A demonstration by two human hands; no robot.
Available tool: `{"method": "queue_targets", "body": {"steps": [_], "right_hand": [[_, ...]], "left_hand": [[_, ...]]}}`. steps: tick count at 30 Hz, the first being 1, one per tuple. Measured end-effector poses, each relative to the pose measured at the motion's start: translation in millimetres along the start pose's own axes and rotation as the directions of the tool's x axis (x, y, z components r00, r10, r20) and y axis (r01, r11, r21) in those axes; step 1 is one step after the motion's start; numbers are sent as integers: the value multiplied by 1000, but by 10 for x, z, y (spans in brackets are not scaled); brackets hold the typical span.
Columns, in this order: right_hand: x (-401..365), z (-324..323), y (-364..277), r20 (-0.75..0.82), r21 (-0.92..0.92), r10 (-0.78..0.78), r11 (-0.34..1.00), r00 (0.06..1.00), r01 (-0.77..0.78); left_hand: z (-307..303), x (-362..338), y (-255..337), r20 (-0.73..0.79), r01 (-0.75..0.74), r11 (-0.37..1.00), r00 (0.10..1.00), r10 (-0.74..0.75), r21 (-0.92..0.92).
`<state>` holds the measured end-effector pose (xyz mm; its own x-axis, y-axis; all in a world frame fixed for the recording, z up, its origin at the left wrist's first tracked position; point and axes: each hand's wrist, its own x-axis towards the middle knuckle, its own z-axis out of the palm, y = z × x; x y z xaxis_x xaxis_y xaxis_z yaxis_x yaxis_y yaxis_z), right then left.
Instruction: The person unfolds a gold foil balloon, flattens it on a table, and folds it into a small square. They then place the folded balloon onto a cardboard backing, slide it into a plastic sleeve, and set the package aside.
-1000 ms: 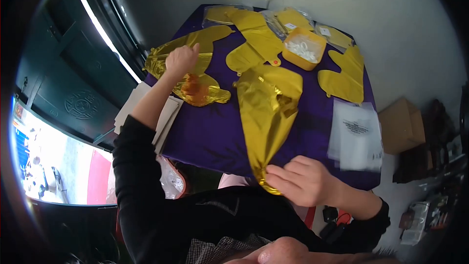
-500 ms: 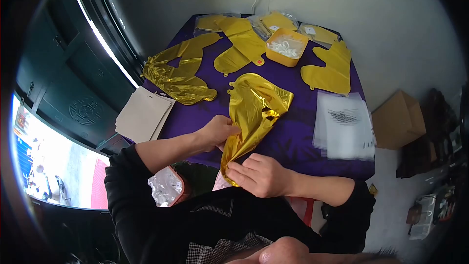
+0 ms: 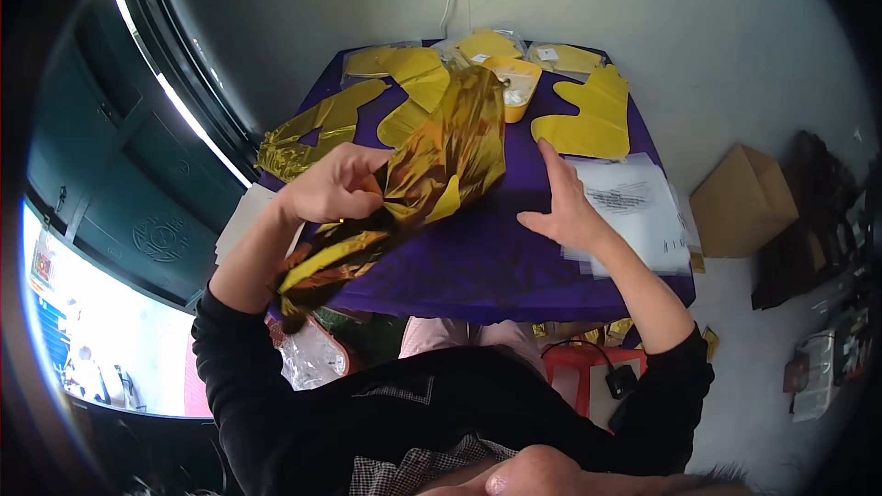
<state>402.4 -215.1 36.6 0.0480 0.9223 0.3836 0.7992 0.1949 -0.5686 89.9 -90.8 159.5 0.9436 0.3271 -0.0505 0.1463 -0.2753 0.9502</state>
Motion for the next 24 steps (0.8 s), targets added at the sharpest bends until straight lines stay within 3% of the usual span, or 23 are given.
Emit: {"method": "queue_targets", "body": {"steps": [2,4,6,7,8,9,10,11,12,13,14,16,19,20,22,23,24], "right_hand": [[105,33,131,104,147,-13,989,995,-2],[177,56,165,119,246,-64,969,991,33],[235,64,101,295,449,-104,893,950,-42],[249,68,37,286,580,-165,814,944,-33],[240,38,6,285,581,-167,813,944,-32],[236,4,-29,340,645,-134,753,931,-127],[232,-39,-72,395,696,-107,683,912,-222],[217,-109,-117,395,696,-108,683,912,-221],[191,-215,-171,300,757,-106,631,948,-169],[160,-331,-228,201,810,-97,576,975,-110],[122,-476,-294,201,809,-97,577,975,-109],[45,-751,-430,153,802,-47,590,987,-96],[-17,-864,-567,18,812,-32,584,999,4],[-24,-863,-528,18,809,-31,588,999,3],[-41,-822,-292,157,768,54,622,986,-157],[-37,-723,-80,173,657,101,729,980,-191],[-31,-605,46,174,655,103,731,979,-193]], "left_hand": [[-60,-56,67,-4,19,1000,1000,-19,-6],[-160,-99,74,11,-173,979,985,173,112],[-317,-184,136,-16,-182,936,981,195,300],[-317,-210,174,-37,-200,949,976,216,245],[-318,-246,237,-60,-221,957,970,236,190],[-276,-283,294,-125,-218,970,965,231,106],[-338,-338,354,-116,-234,960,961,253,156],[-350,-406,379,-215,-223,968,946,243,115],[-357,-468,384,-312,-217,974,922,229,72],[-380,-507,376,-295,-251,967,928,226,-49],[-375,-524,375,-322,-301,953,907,271,-45],[-445,-516,342,-215,-333,939,926,310,-84],[-469,-403,219,-154,-213,974,968,199,-81],[-411,-354,164,-214,-119,992,971,106,-49],[-450,-239,-69,-255,125,990,961,-105,65],[-402,-161,-164,-283,216,973,942,-183,87],[-283,-49,-210,-311,305,946,914,-260,107]]}}
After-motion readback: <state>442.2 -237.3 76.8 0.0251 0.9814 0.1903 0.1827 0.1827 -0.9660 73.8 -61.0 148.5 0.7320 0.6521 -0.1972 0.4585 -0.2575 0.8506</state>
